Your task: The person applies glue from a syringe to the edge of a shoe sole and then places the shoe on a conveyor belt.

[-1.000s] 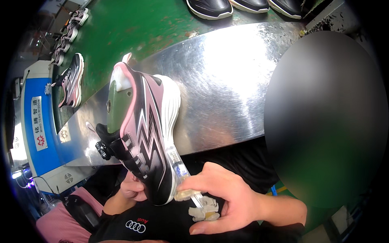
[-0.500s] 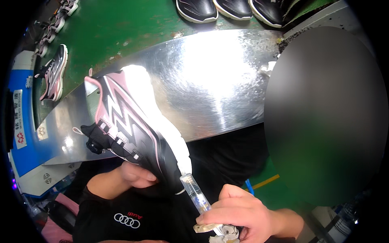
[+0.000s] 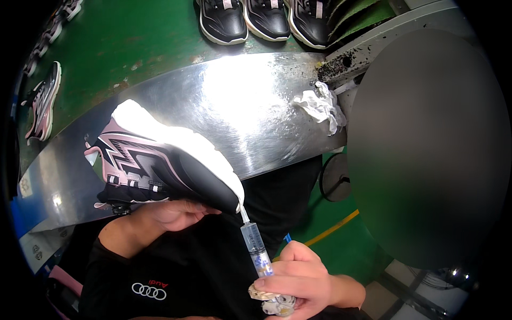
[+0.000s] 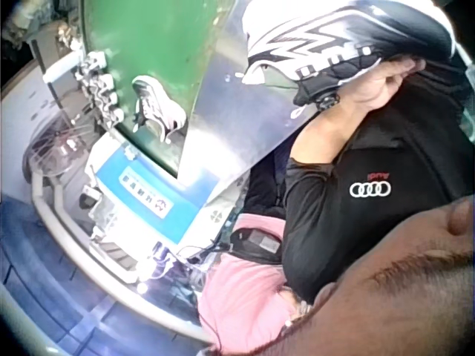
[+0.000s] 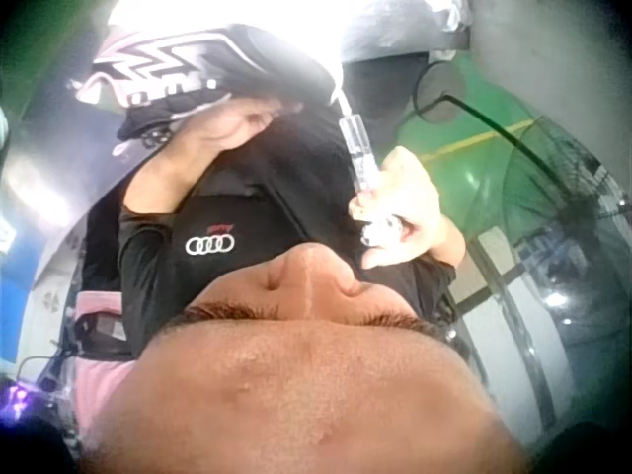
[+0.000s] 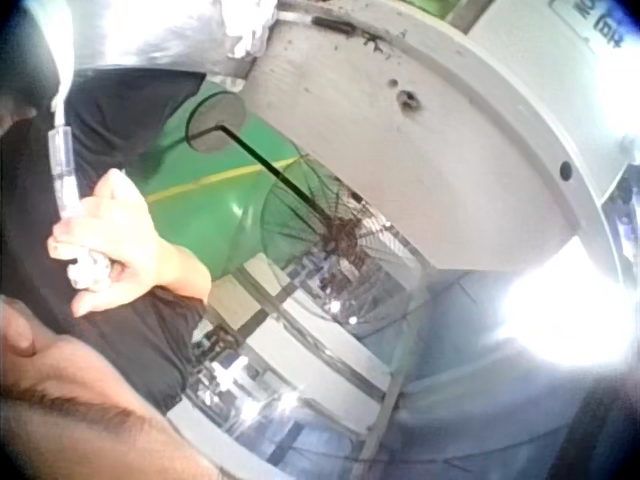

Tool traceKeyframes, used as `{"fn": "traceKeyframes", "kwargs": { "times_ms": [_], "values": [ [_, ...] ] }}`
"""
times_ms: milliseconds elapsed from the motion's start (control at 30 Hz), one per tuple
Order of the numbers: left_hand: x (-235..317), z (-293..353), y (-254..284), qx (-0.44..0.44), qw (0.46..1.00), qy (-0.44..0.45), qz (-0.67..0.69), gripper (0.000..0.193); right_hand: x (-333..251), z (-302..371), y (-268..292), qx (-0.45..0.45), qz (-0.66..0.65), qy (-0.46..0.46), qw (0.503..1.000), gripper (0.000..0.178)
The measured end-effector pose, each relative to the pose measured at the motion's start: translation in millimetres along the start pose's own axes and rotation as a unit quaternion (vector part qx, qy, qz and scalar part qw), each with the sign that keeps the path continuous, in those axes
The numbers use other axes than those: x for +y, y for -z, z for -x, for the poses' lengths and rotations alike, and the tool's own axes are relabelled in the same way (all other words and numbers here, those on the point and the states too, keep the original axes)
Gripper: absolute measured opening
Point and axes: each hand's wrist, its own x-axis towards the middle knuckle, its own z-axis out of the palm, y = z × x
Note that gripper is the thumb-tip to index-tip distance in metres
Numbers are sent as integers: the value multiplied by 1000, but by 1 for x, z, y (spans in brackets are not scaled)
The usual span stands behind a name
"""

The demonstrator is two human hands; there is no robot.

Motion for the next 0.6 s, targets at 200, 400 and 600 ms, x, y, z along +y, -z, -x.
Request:
{"fn": "traceKeyframes", "kwargs": {
  "times_ms": [200, 400, 600],
  "values": [
    [2, -12, -9, 1, 1000, -25, 15, 31, -4, -9, -7, -25, 133, 14, 991, 54],
    [6, -21, -14, -24, 998, -33, 42, 27, 7, 2, -24, 33, 246, 0, 969, 43],
    [10, -21, -21, -20, 997, -28, 64, 28, 22, -4, -34, 58, 343, 48, 936, 41]
  ]
}}
